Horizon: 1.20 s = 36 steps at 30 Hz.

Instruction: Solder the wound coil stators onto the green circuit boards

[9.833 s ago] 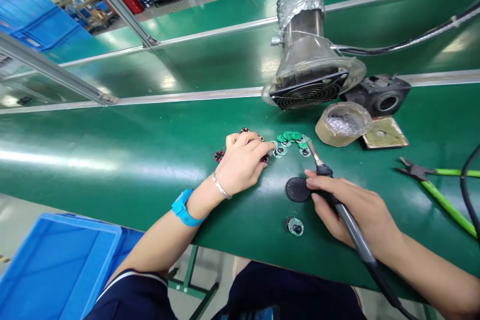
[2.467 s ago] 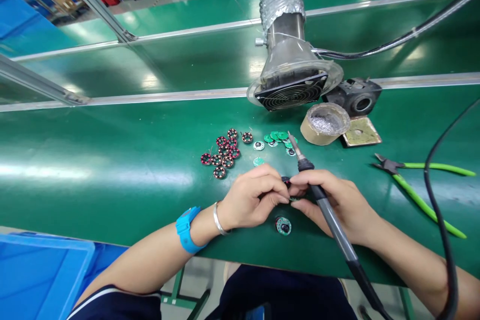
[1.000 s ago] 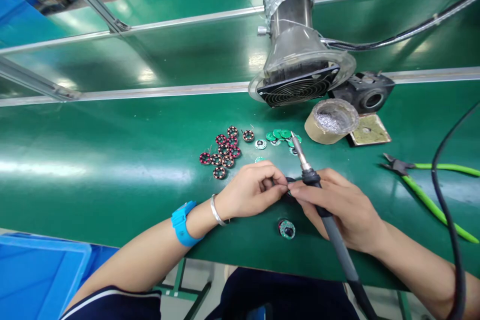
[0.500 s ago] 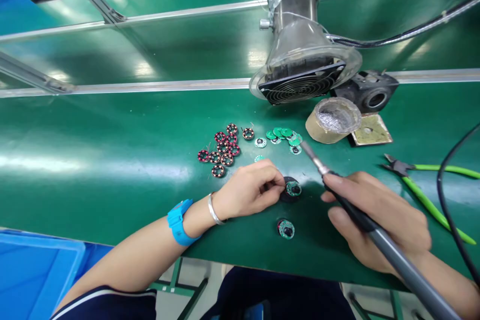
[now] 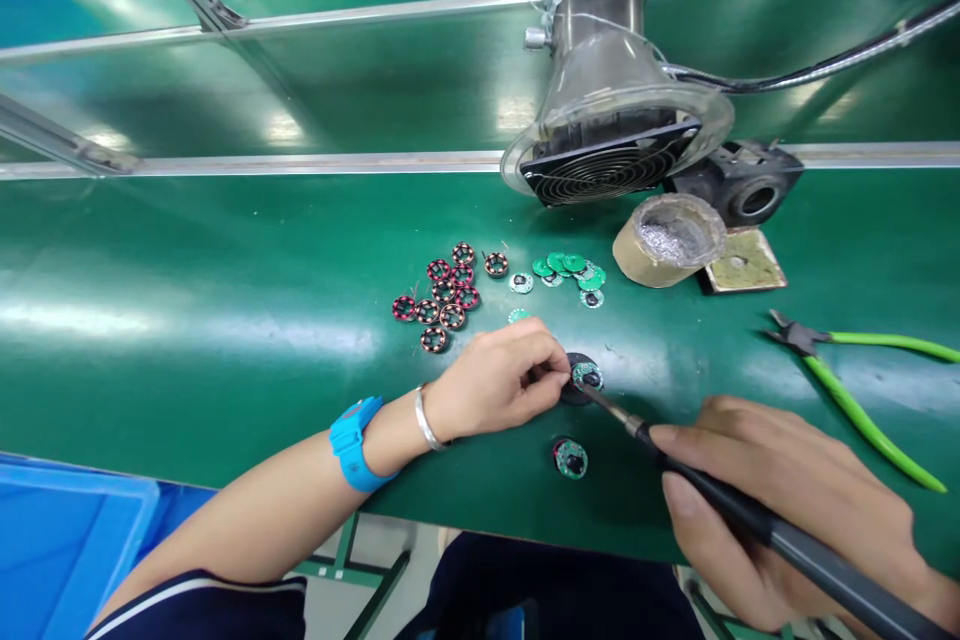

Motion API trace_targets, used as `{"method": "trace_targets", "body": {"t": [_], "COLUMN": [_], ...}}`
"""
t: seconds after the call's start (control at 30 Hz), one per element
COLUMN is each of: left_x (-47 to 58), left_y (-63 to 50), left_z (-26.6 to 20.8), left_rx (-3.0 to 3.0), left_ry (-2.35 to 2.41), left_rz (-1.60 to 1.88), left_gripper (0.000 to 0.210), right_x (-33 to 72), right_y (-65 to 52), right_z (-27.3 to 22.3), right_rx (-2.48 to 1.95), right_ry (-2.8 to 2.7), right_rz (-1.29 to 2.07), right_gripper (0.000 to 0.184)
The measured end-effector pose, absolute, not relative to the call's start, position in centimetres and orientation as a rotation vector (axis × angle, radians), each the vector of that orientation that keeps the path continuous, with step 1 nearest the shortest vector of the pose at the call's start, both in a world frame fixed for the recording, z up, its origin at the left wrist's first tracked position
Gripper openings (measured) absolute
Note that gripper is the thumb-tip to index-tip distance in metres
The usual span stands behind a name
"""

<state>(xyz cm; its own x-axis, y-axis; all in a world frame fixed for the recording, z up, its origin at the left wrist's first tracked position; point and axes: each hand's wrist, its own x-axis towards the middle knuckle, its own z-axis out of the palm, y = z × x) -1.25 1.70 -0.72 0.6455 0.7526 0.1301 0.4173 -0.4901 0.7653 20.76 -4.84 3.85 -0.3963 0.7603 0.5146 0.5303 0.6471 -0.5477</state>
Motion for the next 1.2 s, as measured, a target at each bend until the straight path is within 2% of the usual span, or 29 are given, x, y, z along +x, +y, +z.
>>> {"method": "trace_targets", "body": {"t": [0.33, 0.97, 1.2], "left_x": [-1.1, -1.1, -1.2], "left_y": [1.7, 1.6, 1.6], "left_z": [-0.7, -0.8, -0.8], "left_rx": [2.163, 2.179, 2.187], "left_ry": [0.911, 0.923, 0.929], "left_rz": [0.607, 0.623, 0.617], "left_gripper": [0.005, 0.005, 0.006], "right_x": [21.0, 21.2, 21.3], "right_y": [-4.8, -4.2, -4.6], "right_z": [3.6, 4.6, 4.1], "right_rx": [-0.995, -0.973, -0.963], "right_ry": [-2.14, -2.101, -2.07], "right_rz": [0.333, 0.327, 0.405], "right_gripper": [0.026, 0.023, 0.025]}}
